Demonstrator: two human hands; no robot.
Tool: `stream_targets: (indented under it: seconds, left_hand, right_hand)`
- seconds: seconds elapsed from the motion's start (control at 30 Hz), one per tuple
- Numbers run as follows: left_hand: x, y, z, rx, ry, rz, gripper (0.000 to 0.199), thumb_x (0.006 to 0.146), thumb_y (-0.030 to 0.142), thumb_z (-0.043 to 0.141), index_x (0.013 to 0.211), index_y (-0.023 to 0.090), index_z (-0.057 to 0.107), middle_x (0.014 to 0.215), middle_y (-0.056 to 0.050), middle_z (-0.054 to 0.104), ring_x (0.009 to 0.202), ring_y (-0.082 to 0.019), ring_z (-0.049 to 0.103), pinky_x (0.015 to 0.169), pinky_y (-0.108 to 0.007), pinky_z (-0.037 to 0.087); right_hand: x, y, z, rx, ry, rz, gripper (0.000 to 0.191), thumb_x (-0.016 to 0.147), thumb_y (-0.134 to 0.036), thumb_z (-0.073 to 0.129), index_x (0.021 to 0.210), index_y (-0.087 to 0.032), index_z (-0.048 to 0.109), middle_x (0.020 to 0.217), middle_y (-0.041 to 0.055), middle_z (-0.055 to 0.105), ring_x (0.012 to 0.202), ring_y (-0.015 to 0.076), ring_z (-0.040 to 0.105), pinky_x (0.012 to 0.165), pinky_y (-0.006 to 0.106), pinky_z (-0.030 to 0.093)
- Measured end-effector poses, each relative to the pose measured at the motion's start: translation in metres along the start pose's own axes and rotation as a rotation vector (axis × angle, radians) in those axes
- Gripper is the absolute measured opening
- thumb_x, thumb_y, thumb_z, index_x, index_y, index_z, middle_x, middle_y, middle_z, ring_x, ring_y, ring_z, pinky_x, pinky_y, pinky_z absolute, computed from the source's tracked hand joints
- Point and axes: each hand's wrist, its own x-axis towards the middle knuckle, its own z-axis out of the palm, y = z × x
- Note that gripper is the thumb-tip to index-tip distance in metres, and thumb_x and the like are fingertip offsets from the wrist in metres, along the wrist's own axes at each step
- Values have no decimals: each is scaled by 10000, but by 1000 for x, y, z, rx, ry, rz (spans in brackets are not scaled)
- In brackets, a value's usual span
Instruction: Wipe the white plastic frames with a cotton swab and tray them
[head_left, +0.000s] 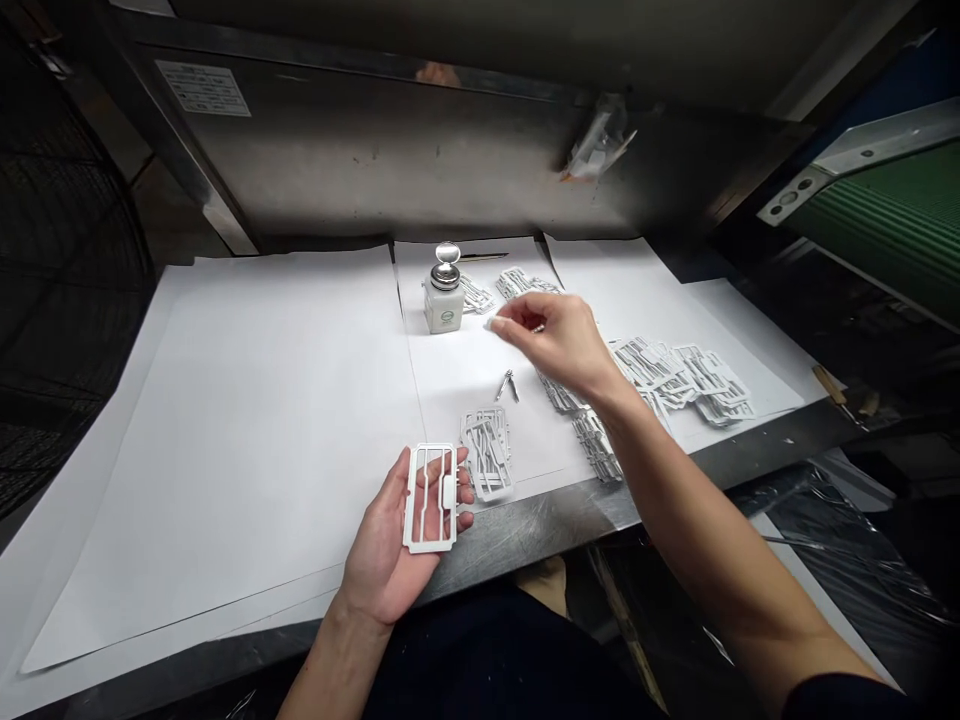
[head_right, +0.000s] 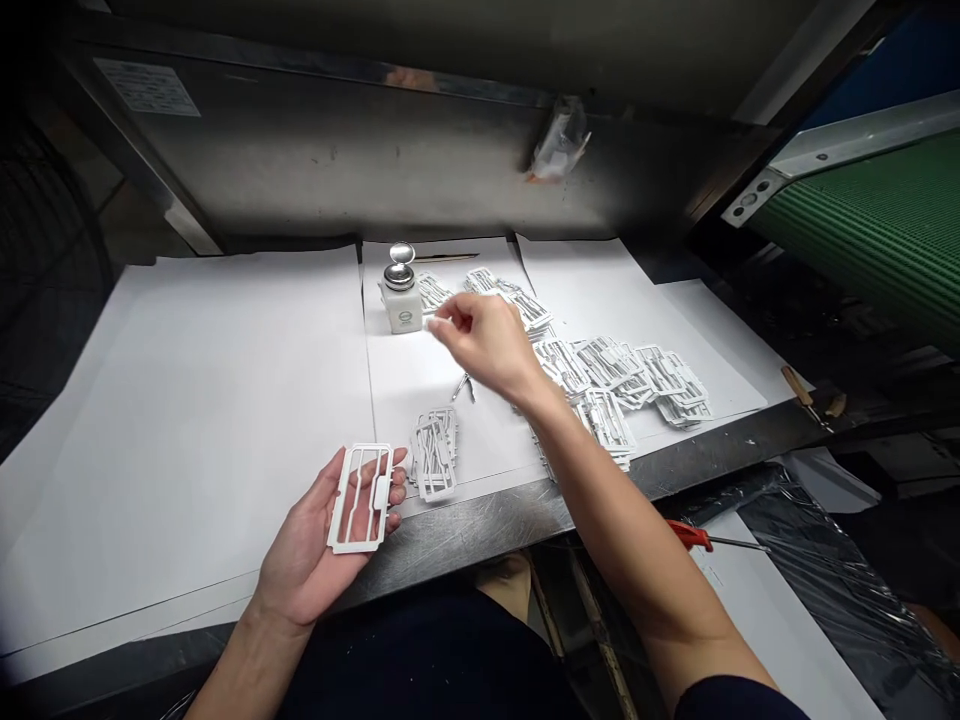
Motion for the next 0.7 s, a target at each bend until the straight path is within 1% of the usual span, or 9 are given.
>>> stream_targets:
  seconds: [0.13,0.23,0.3,0.4,0.53,0.63,0.7]
  left_hand:
    - [1,-3,5,35,3,-2,468,894,376,395,1140,23,581,952,-131,555,794,-177,523,668,-308,492]
    - [2,-5,8,59,-1,-7,453,898,378,383,1098,38,606,939,-123,563,784,-178,530,667,-312,491]
    - [2,-6,10,61,3,-10,425,897,374,384,1039,59,632,922,-116,574,775,-182,540,659,-315,490]
    - [1,-8,10,64,26,-6,384,895,363,396,966,86,653,873,-103,596,764,-191,560,646,-324,497]
    - [1,-12,11,56,83,30,303,892,320,421,937,138,658,862,-57,616,723,-174,582,631,-333,520]
    - [1,-13,12,32,125,49,254,886,294,445,913,158,658,858,-28,615,722,-153,586,644,-314,528]
    - [1,-12,12,53,100,40,287,889,312,434,926,131,654,838,-49,610,730,-166,585,643,-318,526]
  right_hand:
    - [-46,-8,0,105,-87,62,227,847,-340,566,841,-132,655,729,26,628,620,115,544,535,232,417]
    - [-67,-17,8,138,-169,54,186,853,-312,570,856,-149,660,770,23,639,648,114,558,566,232,435]
    - [-74,-22,15,114,-201,25,147,855,-271,570,857,-159,666,781,21,636,662,113,555,597,235,433]
    - [-80,-28,27,62,-196,0,118,848,-227,572,857,-159,668,771,22,619,672,115,547,633,239,425]
    - [-87,-32,42,44,-224,-29,127,859,-226,548,889,-163,654,830,29,610,695,114,551,653,228,428]
    - [-94,-31,45,-4,-249,-58,133,864,-219,530,911,-170,644,838,26,602,710,119,554,667,226,429]
    - [-98,-28,40,-42,-233,-29,130,862,-208,524,901,-165,641,835,31,599,720,125,554,671,232,427]
